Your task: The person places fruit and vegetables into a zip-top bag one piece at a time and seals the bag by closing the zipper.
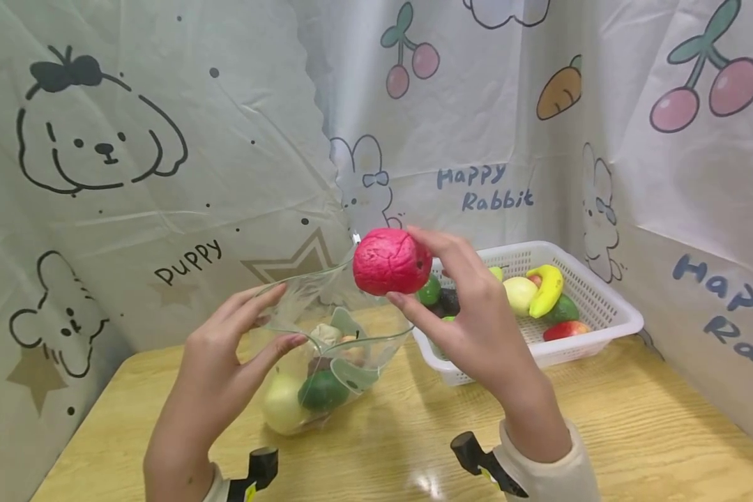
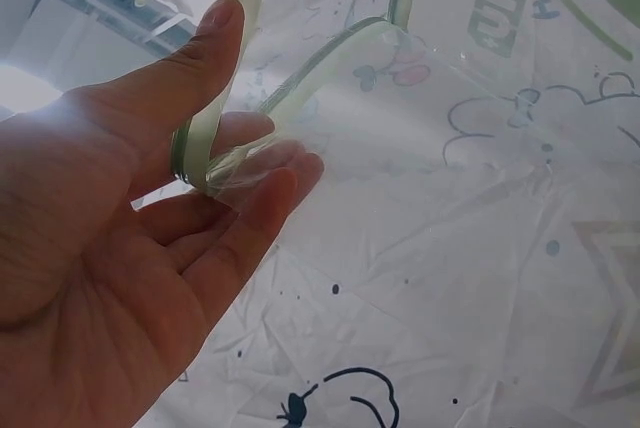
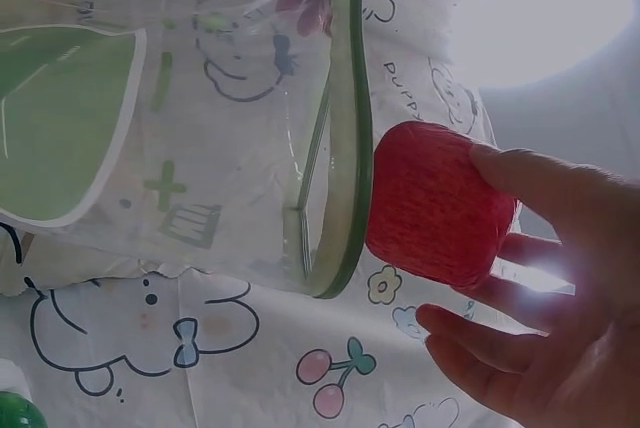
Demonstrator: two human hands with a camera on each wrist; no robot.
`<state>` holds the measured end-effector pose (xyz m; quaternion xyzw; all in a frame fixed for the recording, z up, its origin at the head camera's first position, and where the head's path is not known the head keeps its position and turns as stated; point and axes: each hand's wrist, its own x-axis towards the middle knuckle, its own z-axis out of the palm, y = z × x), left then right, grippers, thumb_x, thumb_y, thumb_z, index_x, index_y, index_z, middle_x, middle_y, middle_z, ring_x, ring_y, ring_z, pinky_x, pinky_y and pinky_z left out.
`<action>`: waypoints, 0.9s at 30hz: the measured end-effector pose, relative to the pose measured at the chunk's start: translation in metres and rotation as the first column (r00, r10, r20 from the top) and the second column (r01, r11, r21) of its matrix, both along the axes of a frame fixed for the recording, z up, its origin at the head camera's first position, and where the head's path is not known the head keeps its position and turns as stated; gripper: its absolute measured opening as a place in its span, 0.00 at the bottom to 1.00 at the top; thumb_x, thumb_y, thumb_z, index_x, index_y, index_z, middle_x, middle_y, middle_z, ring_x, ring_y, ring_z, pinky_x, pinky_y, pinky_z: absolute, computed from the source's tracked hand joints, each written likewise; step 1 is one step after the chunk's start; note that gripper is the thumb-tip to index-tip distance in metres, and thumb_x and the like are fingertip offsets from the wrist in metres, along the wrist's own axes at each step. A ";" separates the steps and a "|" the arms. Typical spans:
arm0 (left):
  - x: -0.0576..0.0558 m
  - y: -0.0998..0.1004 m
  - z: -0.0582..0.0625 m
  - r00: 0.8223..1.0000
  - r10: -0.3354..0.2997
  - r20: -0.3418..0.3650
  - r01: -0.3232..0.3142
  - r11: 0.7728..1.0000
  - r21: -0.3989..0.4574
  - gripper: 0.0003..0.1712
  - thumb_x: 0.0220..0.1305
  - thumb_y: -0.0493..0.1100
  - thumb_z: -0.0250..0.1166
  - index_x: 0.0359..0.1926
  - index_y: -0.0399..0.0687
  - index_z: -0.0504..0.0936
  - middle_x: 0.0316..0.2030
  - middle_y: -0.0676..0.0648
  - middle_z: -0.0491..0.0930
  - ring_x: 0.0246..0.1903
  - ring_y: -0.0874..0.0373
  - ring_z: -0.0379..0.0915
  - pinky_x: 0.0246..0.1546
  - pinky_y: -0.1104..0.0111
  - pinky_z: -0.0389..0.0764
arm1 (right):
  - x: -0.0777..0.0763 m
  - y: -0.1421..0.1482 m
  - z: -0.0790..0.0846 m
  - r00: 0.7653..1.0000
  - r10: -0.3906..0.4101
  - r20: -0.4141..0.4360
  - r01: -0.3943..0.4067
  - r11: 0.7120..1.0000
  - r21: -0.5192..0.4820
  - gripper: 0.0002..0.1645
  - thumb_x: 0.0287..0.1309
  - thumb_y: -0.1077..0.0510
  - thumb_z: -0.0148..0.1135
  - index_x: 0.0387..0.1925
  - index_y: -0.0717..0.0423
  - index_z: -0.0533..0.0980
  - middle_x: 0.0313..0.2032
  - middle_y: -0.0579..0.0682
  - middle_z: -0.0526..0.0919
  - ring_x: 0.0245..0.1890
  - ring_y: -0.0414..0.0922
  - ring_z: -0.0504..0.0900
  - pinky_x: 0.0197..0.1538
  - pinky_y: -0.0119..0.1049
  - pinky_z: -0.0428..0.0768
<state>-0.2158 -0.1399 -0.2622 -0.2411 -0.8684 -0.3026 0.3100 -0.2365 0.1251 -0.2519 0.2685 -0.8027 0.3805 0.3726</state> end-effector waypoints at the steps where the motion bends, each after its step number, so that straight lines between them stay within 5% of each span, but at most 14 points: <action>1: 0.000 0.000 0.000 1.000 0.001 0.002 -0.001 1.000 0.000 0.34 0.54 0.53 0.66 0.62 0.49 0.71 0.56 0.47 0.76 0.56 0.56 0.70 0.54 0.53 0.79 | 0.000 0.000 0.000 1.000 0.006 0.003 -0.006 1.000 0.001 0.44 0.40 0.59 0.74 0.63 0.49 0.67 0.56 0.49 0.77 0.55 0.40 0.72 0.47 0.42 0.79; 11: 0.001 0.000 0.000 1.000 -0.003 -0.008 0.003 1.000 0.000 0.35 0.52 0.51 0.68 0.61 0.48 0.72 0.56 0.47 0.76 0.55 0.57 0.70 0.53 0.53 0.79 | -0.009 -0.003 -0.007 0.999 0.025 0.025 -0.026 0.999 0.045 0.42 0.43 0.54 0.73 0.62 0.48 0.68 0.55 0.50 0.77 0.53 0.40 0.72 0.44 0.45 0.80; 19: 0.000 0.001 -0.002 1.000 0.004 -0.012 -0.004 1.000 -0.002 0.34 0.52 0.52 0.68 0.60 0.46 0.73 0.56 0.46 0.76 0.55 0.56 0.71 0.53 0.53 0.80 | -0.017 -0.005 -0.013 0.996 0.052 0.072 -0.059 0.993 0.107 0.39 0.47 0.52 0.71 0.62 0.50 0.67 0.57 0.50 0.76 0.56 0.42 0.72 0.55 0.50 0.80; 27: -0.001 0.002 -0.001 1.000 0.004 -0.022 -0.004 1.000 -0.010 0.35 0.52 0.51 0.68 0.60 0.45 0.73 0.55 0.46 0.77 0.54 0.55 0.71 0.52 0.53 0.80 | -0.020 -0.006 -0.015 0.993 0.070 0.100 -0.083 0.988 0.128 0.39 0.47 0.50 0.70 0.62 0.49 0.67 0.56 0.49 0.76 0.54 0.41 0.74 0.53 0.48 0.82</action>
